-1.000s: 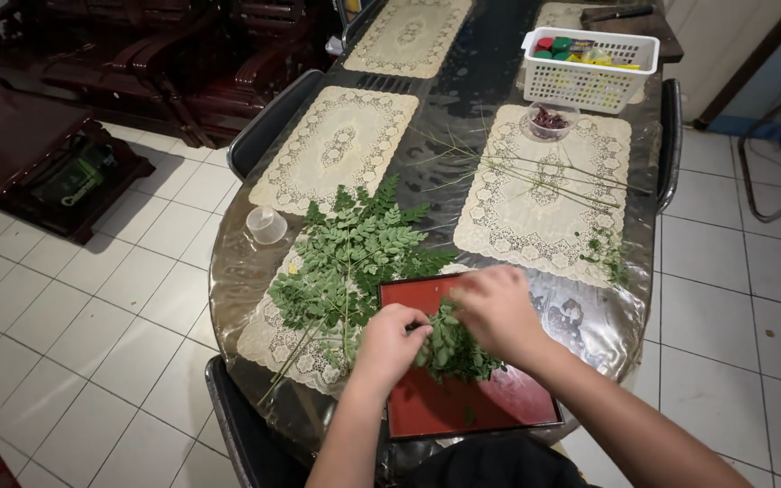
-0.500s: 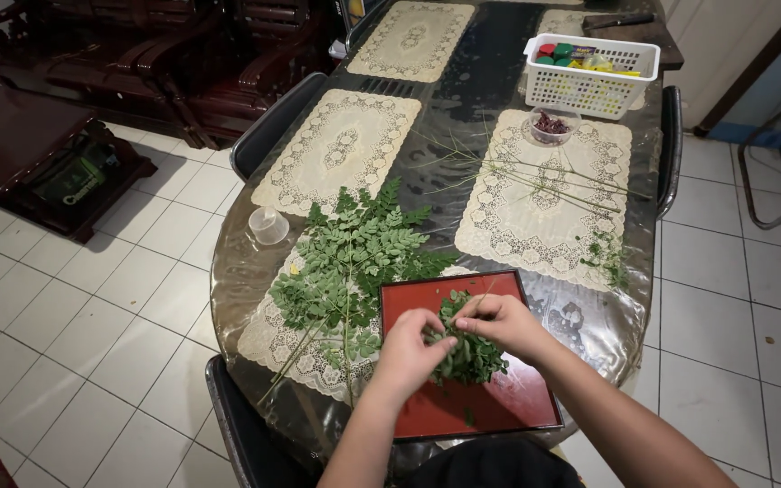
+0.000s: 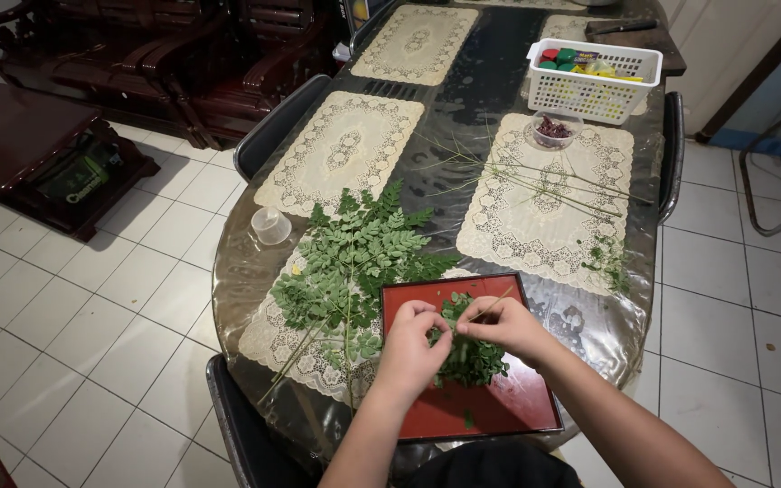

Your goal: The person plucks moringa leaves from their stems by hand, placing the leaves onto a red tray and setting the bare stems aside on the table.

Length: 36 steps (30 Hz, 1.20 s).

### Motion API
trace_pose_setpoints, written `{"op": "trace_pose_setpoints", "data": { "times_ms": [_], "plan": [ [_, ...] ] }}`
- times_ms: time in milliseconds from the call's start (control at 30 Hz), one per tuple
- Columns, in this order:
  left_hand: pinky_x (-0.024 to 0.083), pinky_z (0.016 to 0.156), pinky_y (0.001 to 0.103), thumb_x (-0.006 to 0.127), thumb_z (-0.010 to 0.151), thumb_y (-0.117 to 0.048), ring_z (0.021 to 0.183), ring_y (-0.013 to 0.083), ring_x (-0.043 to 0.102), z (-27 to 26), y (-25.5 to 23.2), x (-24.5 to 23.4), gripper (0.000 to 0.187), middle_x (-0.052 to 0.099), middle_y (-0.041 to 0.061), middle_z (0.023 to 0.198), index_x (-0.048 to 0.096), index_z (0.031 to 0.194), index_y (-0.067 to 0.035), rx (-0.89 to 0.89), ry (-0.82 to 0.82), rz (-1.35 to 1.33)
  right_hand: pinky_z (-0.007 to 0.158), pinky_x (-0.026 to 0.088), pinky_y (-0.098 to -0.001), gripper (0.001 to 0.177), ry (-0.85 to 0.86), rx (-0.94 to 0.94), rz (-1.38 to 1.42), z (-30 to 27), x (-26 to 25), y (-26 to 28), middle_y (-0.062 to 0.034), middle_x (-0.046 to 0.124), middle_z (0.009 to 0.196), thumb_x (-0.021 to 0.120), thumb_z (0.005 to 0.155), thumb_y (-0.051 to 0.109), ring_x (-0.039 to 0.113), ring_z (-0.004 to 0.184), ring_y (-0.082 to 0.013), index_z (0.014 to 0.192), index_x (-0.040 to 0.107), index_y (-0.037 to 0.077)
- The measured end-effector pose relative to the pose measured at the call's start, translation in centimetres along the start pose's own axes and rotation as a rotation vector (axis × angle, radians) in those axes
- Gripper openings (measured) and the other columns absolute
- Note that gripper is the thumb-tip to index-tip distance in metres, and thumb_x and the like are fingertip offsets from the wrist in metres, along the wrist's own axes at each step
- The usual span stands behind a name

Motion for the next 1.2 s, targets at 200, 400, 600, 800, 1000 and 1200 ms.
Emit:
{"op": "trace_pose_setpoints", "data": {
  "times_ms": [200, 400, 600, 800, 1000, 1200],
  "plan": [
    [0.054, 0.084, 0.036, 0.075, 0.083, -0.011, 0.106, 0.028, 0.064, 0.1, -0.4, 0.2, 0.011, 0.06, 0.012, 0.116, 0.068, 0.088, -0.005, -0.012, -0.004, -0.015, 0.063, 0.044, -0.0262, 0.017, -0.091, 0.019, -0.082, -0.3, -1.4, -0.8, -0.0002, 0.067, 0.084, 0.084, 0.078, 0.015, 0.056, 0.071, -0.0103, 0.091, 0.082, 0.003],
    [0.054, 0.09, 0.04, 0.074, 0.083, -0.011, 0.109, 0.0302, 0.063, 0.9, 3.2, 0.0, 0.009, 0.063, 0.013, 0.114, 0.069, 0.085, -0.004, 0.015, -0.043, 0.189, 0.075, 0.055, -0.0273, 0.01, -0.079, -0.186, -0.603, 0.2, -1.5, 0.2, -0.0037, 0.074, 0.086, 0.084, 0.077, 0.014, 0.07, 0.081, -0.0114, 0.081, 0.079, 0.006],
    [0.046, 0.106, 0.042, 0.07, 0.089, -0.023, 0.118, 0.031, 0.061, 0.9, 11.9, -7.5, 0.016, 0.064, 0.014, 0.122, 0.074, 0.094, -0.008, -0.361, -0.181, 0.525, 0.075, 0.059, -0.0327, 0.009, -0.175, 0.14, 0.167, 0.4, -5.4, -4.9, -0.0092, 0.077, 0.086, 0.077, 0.084, 0.01, 0.072, 0.076, -0.0168, 0.089, 0.078, 0.003],
    [0.047, 0.106, 0.038, 0.058, 0.103, -0.035, 0.123, 0.0231, 0.063, 0.6, 8.9, -1.0, 0.036, 0.068, 0.006, 0.131, 0.067, 0.128, -0.012, -0.258, -0.03, 0.23, 0.072, 0.053, -0.0335, 0.017, -0.197, 0.283, 0.617, 0.7, -3.5, -8.0, -0.0029, 0.07, 0.085, 0.075, 0.088, 0.02, 0.065, 0.076, -0.0167, 0.098, 0.073, 0.006],
    [0.051, 0.078, 0.028, 0.071, 0.095, -0.03, 0.09, 0.0151, 0.063, -0.2, 7.9, 8.1, 0.041, 0.07, 0.007, 0.1, 0.066, 0.123, -0.001, -0.428, 0.193, -0.561, 0.078, 0.055, -0.0342, 0.018, -0.202, 0.262, 0.699, 0.3, -1.3, -7.3, -0.0024, 0.071, 0.088, 0.075, 0.087, 0.02, 0.068, 0.081, -0.0162, 0.097, 0.07, 0.007],
    [0.053, 0.083, 0.024, 0.075, 0.095, -0.029, 0.094, 0.0101, 0.066, 1.0, 6.4, 7.2, 0.041, 0.071, 0.005, 0.105, 0.07, 0.123, 0.002, -0.319, 0.059, -0.584, 0.065, 0.042, -0.0307, 0.015, -0.299, 0.196, 0.442, -0.7, -3.2, -6.7, -0.0023, 0.066, 0.079, 0.08, 0.089, 0.014, 0.057, 0.072, -0.0149, 0.095, 0.074, 0.002]
  ]
}}
Point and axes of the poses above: each hand's wrist, its own z-axis towards the middle knuckle, its own x-axis out of the palm, y = z × x, the point moved 10 cm from there along z, towards the middle knuckle
